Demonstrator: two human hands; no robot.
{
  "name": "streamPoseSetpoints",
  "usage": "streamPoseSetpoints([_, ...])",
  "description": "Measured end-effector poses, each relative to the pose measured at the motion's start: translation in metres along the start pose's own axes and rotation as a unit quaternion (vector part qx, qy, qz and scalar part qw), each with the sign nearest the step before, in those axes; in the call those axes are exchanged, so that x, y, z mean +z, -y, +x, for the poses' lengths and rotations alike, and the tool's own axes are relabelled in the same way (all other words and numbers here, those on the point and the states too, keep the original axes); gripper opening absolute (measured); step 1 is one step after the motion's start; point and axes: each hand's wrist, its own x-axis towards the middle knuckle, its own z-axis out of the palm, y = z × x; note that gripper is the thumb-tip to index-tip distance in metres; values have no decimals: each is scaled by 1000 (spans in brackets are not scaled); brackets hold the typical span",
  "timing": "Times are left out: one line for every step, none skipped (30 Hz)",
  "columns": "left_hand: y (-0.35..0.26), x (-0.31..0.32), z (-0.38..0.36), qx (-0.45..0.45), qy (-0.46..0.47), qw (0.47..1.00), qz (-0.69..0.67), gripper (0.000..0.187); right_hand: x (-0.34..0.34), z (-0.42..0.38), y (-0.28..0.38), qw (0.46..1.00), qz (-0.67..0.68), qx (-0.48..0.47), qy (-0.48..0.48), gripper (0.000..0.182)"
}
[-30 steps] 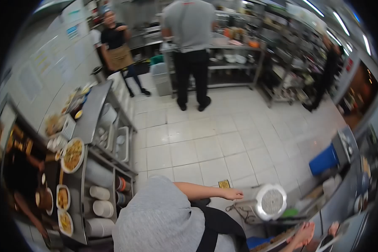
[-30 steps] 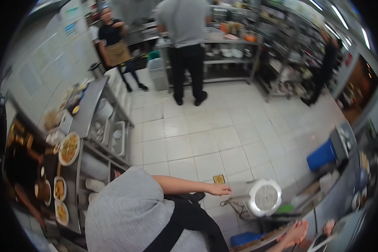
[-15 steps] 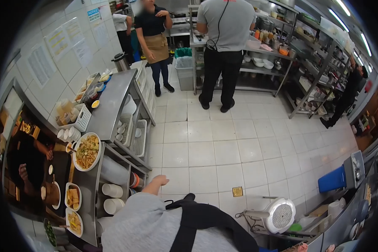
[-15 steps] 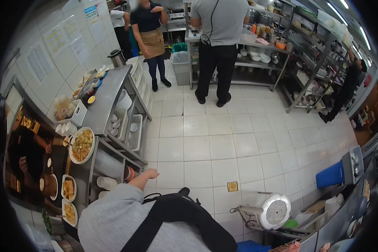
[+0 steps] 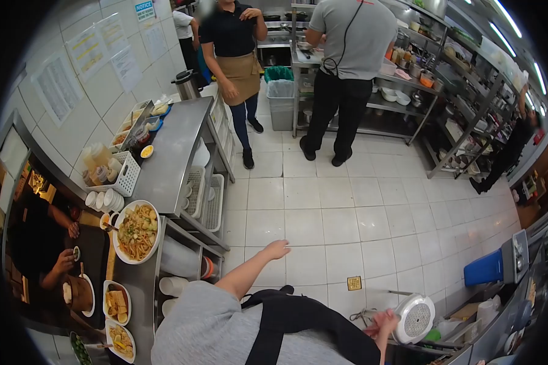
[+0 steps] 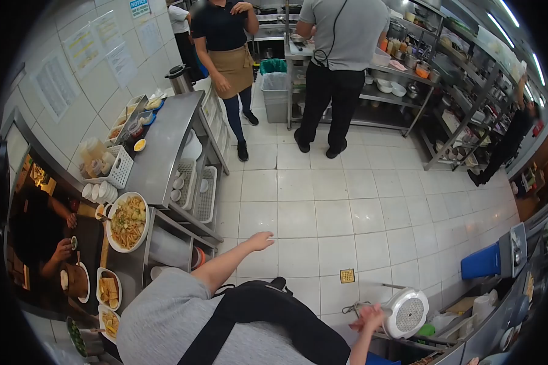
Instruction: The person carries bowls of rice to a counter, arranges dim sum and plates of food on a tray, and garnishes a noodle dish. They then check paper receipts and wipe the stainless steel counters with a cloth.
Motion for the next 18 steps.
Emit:
streamPoseSetpoints([-8,-1,9,29,-25,999,-9,44,16,32,-22,993,75,26,87,31])
streamPoseSetpoints([-19,-3,16,57,-29,998,-17,44,53,44,-34,988,-125,-66,69,26])
streamPoseSetpoints([-32,-8,18,83,-32,996,-26,43,92,55,-45,935,-322,-145,18,20])
streamPoseSetpoints([-45,-12,17,102,-35,994,-28,43,163,8,0,918,-375,-122,46,19])
streamPoseSetpoints([-60,-16,14,121,-39,991,-31,43,242,-47,53,895,-427,-102,77,17])
streamPoseSetpoints([-74,-18,11,135,-60,988,-38,42,258,-38,50,886,-424,-123,142,18])
streamPoseSetpoints([-87,-19,7,149,-81,984,-45,42,273,-28,47,874,-416,-141,208,18])
streamPoseSetpoints([-97,-20,3,164,-103,980,-52,42,283,-12,38,851,-417,-190,256,18])
streamPoseSetpoints([-105,-21,-2,162,-115,980,-30,42,296,-5,38,824,-415,-240,303,19])
streamPoseSetpoints([-114,-21,-9,160,-127,979,-9,42,300,-3,41,806,-414,-265,330,19])
streamPoseSetpoints([-120,-21,-11,158,-140,977,12,43,313,-14,54,785,-412,-293,356,19])
streamPoseSetpoints([-121,-20,-7,156,-148,976,32,39,324,-22,70,763,-409,-323,382,19])
streamPoseSetpoints([-120,-13,-11,150,-150,976,49,36,326,-29,82,775,-396,-301,389,19])
streamPoseSetpoints([-118,-8,-13,143,-154,975,68,34,328,-35,94,787,-382,-279,397,19])
streamPoseSetpoints([-117,-8,-15,145,-150,978,-4,31,326,-37,101,798,-368,-256,403,19])
streamPoseSetpoints([-117,-7,-18,146,-145,976,-77,29,320,-33,104,800,-362,-258,404,19])
streamPoseSetpoints([-120,-2,-19,149,-137,968,-150,27,311,-27,107,802,-358,-259,402,19])
streamPoseSetpoints([-127,10,-20,156,-227,940,-202,21,303,-19,111,804,-353,-262,400,19])
